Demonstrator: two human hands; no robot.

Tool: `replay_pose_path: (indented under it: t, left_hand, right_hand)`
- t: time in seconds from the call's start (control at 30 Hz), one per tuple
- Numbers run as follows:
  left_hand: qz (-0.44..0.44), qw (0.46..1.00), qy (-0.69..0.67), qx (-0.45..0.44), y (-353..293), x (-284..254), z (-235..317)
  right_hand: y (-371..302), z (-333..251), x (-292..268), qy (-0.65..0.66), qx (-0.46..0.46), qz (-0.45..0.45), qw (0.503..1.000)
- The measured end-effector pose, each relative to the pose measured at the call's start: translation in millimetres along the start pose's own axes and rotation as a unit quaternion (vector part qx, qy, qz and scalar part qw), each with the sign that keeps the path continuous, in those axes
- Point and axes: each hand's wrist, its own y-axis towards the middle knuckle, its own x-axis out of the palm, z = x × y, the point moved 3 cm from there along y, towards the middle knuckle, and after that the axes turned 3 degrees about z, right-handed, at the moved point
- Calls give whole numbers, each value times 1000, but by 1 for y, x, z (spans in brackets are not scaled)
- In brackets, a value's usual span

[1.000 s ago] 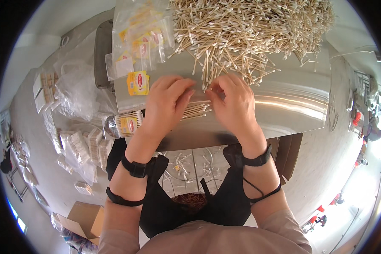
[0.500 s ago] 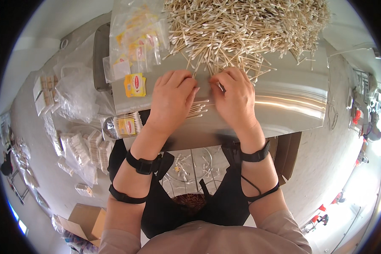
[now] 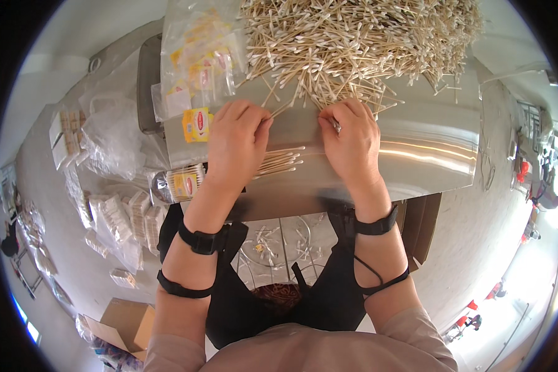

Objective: Organize and align loose cotton swabs into small plastic packages.

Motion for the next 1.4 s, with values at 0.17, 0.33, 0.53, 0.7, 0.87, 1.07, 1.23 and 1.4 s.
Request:
replay_pose_path:
  t: [0.17,0.33,0.53,0.7,0.87,1.07,1.23,1.4]
  left_hand:
    - [-45,998,-34,-27,-11,-12,-3]
    - [-128,990,-51,-14,-13,-19,1]
    - [23,998,-27,-50,1,-3,-6]
    - [50,998,29,-28,6,2,-8]
    - [27,999,14,-32,5,-3,-11]
    - [-43,998,-13,-33,-7,-17,-9]
    - [-135,990,-35,13,-7,-23,-1]
    - [-23,998,38,53,11,-11,0]
  right_hand:
    - [1,5,-4,-1,18,8,1000]
    - [0,8,-2,16,30,10,999]
    - [2,-1,-2,32,17,26,999]
    - [-2,-25,13,61,-44,-10,997]
    - [-1,-18,13,42,-29,7,999]
    - [1,-5,10,40,3,13,999]
    - [2,-16,9,65,-21,7,998]
    - [1,-21,13,75,-34,-8,997]
